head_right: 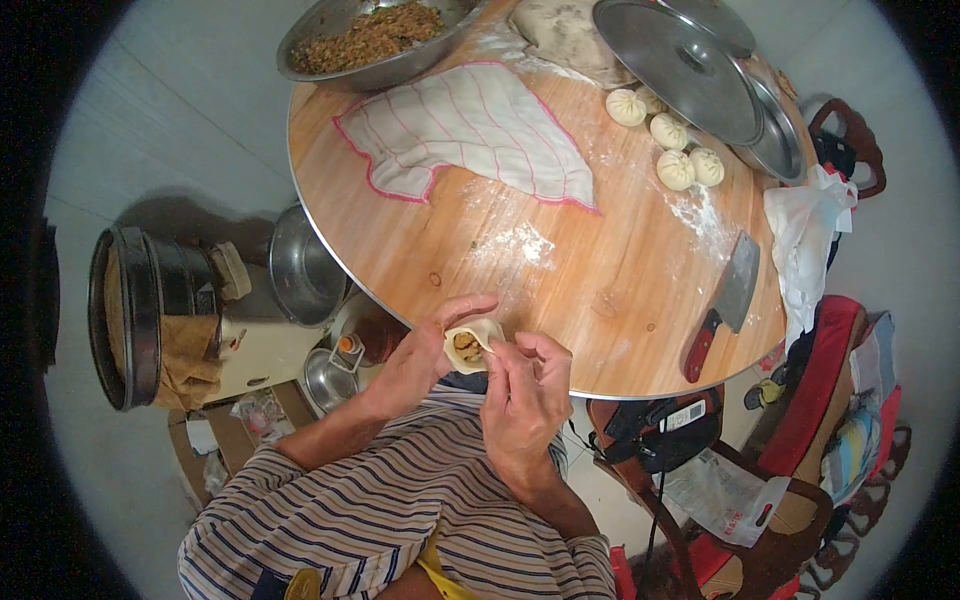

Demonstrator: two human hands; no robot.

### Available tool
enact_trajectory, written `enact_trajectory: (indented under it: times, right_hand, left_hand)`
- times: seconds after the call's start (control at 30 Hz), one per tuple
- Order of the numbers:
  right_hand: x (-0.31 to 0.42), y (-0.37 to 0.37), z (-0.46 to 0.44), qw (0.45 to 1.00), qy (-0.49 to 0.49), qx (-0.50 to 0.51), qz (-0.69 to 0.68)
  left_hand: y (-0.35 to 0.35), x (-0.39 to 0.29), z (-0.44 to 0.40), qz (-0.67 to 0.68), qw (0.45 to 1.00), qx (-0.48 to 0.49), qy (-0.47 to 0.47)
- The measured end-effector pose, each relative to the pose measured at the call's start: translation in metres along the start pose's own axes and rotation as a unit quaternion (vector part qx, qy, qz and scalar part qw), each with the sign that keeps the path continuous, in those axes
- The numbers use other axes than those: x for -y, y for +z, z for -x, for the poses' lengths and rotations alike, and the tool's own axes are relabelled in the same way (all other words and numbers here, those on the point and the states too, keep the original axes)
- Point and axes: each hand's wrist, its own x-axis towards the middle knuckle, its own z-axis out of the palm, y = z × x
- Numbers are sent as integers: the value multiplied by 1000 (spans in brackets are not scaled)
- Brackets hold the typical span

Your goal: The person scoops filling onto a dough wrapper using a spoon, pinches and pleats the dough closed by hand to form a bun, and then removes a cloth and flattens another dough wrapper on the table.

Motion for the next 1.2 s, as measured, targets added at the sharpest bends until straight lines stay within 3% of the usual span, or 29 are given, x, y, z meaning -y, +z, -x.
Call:
enact_trajectory:
  times: [0.17,0.37,0.43,0.57,0.63,0.67,0.73,0.77,0.83,0.97,1.13,1.2]
  right_hand:
    - [-3,0,6,999,-4,23,23]
    - [-2,2,4,1000,14,16,-2]
    - [-2,2,3,999,19,29,-7]
    - [-4,5,3,996,42,52,-51]
    - [-2,6,0,997,40,41,-57]
    - [-1,6,0,997,39,41,-56]
    - [0,6,0,983,127,35,-126]
    - [2,4,-2,983,127,35,-126]
    - [7,0,-8,987,102,32,-118]
    - [2,6,-1,985,118,55,-117]
    - [3,7,-2,999,-7,41,-22]
    - [5,9,2,996,48,34,-64]
  left_hand:
    - [5,-3,4,0,1000,-23,-1]
    - [5,5,4,-102,992,-23,73]
    - [9,12,8,89,995,-33,3]
    - [-1,4,9,55,998,-15,-37]
    - [-6,1,5,-75,997,6,4]
    - [-6,-2,6,-74,997,5,5]
    - [-4,-10,7,-21,1000,12,-14]
    - [-4,-11,7,-21,1000,12,-14]
    - [-4,-12,7,102,994,13,-41]
    - [3,6,7,30,999,-31,14]
    - [1,0,7,-2,999,-39,-6]
    - [-1,4,6,-2,999,-36,1]
